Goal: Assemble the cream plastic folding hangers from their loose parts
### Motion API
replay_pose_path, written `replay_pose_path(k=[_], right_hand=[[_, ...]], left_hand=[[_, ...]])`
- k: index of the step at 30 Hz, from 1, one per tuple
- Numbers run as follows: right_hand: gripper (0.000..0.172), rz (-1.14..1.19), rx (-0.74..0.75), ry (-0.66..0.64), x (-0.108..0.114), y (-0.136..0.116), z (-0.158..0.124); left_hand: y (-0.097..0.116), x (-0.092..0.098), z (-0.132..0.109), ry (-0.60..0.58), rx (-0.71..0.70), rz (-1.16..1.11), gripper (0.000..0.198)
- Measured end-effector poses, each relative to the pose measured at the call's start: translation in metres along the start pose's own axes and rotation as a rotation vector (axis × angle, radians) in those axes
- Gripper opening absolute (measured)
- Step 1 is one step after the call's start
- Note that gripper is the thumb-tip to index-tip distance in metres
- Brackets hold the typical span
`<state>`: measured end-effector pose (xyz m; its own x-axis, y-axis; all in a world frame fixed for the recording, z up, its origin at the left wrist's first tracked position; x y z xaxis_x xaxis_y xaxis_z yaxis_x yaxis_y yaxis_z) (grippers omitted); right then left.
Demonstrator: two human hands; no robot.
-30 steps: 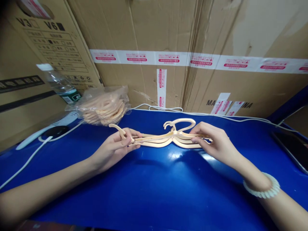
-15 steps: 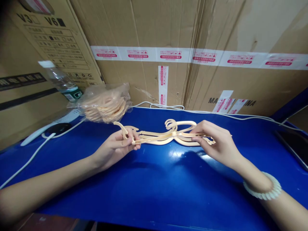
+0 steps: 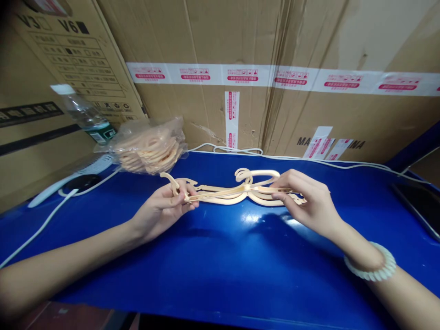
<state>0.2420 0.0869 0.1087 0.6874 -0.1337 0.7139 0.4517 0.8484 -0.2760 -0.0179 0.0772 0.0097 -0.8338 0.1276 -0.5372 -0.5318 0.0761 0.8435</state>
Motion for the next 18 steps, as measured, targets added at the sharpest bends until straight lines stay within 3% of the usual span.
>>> replay_pose_path(k=[4,8,12,18], right_hand=[[0.021,-0.019,0.009,-0.016,-0.003,-0.002,0.000],[0.013,0.013,0.040,-0.035,-0.007,-0.009,0.002],[0.004,0.029,-0.024,-0.075,-0.012,-0.010,0.003],[0.005,0.065,-0.088,-0.113,-0.014,-0.010,0.001]], left_hand=[[0.001,0.004,0.001,0.029,-0.037,0.066,0.024],[0.001,0.013,0.002,0.085,-0.058,0.099,0.024],[0.006,0.015,0.002,0.119,-0.112,0.119,0.028],[0.016,0.013,0.000,0.111,-0.222,0.144,0.036]])
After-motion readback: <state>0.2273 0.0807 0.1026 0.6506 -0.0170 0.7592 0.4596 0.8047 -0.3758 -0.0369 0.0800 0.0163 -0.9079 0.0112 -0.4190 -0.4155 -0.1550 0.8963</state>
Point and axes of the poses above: each hand's wrist, its own z-axis towards the middle knuckle, its own x-axis out of the back of the hand, y = z × x, the point moved 9 cm from there along z, towards the middle knuckle, and after that the axes turned 1 degree about -x, right-handed, at the moved point
